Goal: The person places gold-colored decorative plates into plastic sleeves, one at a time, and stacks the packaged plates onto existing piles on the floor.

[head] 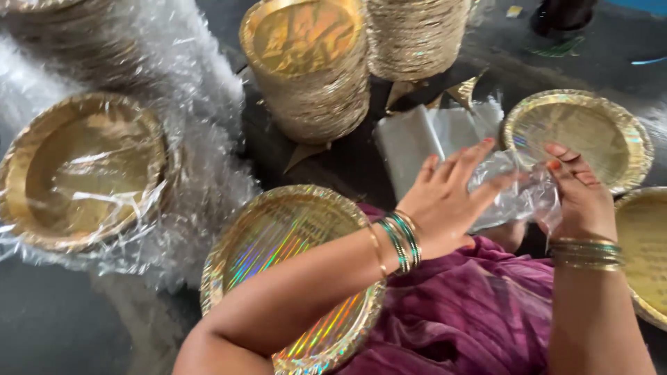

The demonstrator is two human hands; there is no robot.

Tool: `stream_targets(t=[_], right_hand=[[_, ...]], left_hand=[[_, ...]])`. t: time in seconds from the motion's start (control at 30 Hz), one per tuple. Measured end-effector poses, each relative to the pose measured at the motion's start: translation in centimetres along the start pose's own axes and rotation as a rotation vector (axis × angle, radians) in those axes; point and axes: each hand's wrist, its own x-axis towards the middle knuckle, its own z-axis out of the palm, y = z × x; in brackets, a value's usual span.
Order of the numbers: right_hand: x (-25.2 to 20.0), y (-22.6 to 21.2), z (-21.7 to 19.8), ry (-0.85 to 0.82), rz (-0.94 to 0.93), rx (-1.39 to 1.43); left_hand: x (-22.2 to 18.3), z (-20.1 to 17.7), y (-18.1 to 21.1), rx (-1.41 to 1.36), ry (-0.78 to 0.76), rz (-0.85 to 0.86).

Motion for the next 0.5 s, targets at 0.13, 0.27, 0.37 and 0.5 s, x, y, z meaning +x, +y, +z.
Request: stream_targets(t=[0.13, 0.27, 0.37, 0.5], right_hand=[[-0.1, -0.4, -0.7, -0.067, 0.035, 0.101], [0.1, -0.9, -0.5, -0.033, 0.092, 0.027], [-2.2, -4.1, 2.4, -0.151, -0.195, 0.001], [-8.0, -11.4, 9.6, -0.054, -0.435, -0.394]], left_hand=[[1.1, 3.2, 0.2, -0.068, 0.134, 0.134], [3.1, 2.7, -0.8, -0.203, 0.052, 0.029], [4.1, -0.3, -0.5, -0.452, -0.025, -0.235], [3.6, -0.7, -0.3, -0.26, 0.201, -0.217]])
